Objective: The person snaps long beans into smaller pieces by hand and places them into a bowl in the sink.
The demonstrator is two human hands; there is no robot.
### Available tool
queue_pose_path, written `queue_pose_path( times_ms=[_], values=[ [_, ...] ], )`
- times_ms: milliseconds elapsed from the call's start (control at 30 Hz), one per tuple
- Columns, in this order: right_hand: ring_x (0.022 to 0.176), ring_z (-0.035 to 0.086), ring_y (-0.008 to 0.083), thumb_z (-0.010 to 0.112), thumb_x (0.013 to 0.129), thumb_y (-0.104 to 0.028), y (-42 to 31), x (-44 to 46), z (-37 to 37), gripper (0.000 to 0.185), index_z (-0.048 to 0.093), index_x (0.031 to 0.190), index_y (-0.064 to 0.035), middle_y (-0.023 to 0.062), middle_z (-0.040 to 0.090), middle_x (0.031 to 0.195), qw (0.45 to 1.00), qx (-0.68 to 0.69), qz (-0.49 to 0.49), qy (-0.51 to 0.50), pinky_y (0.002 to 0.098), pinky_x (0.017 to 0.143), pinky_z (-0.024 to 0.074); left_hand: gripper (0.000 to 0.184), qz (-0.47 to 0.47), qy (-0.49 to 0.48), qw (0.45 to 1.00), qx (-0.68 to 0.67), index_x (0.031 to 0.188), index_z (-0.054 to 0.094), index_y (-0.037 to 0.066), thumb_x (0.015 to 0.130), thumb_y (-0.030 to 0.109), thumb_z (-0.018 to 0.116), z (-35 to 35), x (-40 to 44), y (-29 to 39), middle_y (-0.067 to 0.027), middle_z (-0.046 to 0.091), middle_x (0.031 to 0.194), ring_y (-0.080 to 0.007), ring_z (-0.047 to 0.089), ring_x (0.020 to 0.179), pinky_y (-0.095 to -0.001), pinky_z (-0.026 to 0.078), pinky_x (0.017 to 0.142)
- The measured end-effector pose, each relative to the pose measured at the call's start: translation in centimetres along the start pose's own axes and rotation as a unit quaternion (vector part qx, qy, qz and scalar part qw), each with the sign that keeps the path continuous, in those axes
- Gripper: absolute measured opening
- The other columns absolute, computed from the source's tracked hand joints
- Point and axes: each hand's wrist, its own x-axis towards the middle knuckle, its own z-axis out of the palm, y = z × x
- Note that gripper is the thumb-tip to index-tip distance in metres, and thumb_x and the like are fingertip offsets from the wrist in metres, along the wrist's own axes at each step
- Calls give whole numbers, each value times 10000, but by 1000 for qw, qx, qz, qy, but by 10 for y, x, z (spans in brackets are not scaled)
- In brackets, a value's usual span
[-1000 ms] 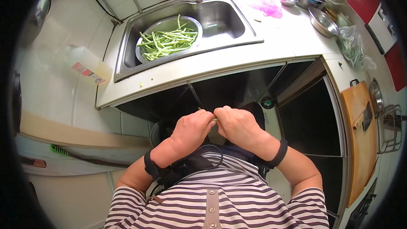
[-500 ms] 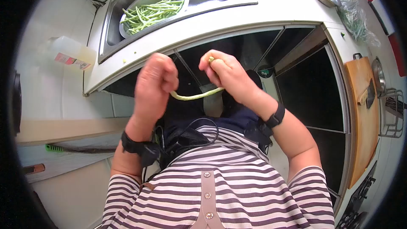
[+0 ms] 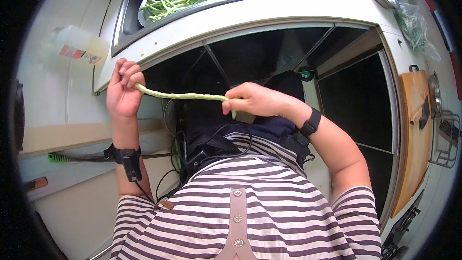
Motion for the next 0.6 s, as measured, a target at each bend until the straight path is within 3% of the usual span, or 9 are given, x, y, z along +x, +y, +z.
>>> queue_pose_path(
  times_ms=[167,267,400,500,600],
  values=[
    [728,512,85,529,970,-237,-6,9,3,249,661,944,-28,-4,595,768,998,13,-62,28,251,675,433,198,47,45,997,-50,888,525,35,1006,155,422,-8,-18,22,-25,413,701,-114,336,564,-253,298,518],
    [679,467,82,500,947,-199,-14,18,8,228,646,909,-28,-9,543,711,999,-15,-19,29,263,625,397,200,73,30,994,-70,885,524,36,1007,155,418,-14,-25,30,-23,413,704,-114,335,564,-254,296,518],
    [628,445,107,499,884,-165,-16,29,16,198,615,863,-6,30,491,656,992,-89,-43,85,281,575,377,193,94,16,993,-66,881,521,42,1005,149,418,-9,-40,29,-22,413,708,-113,332,564,-255,295,520],
    [709,615,278,500,866,-180,-26,32,18,249,637,893,27,167,631,766,987,-121,5,107,379,667,475,188,105,1,992,-71,878,519,46,1004,145,422,-7,-48,30,-21,409,709,-110,328,564,-254,291,521],
    [727,618,337,506,853,-172,-17,39,20,238,628,863,32,194,624,776,974,-164,-20,154,414,695,490,186,119,-13,991,-65,874,517,47,1004,144,426,-4,-56,27,-19,404,708,-107,322,564,-253,286,522]
  ],
)
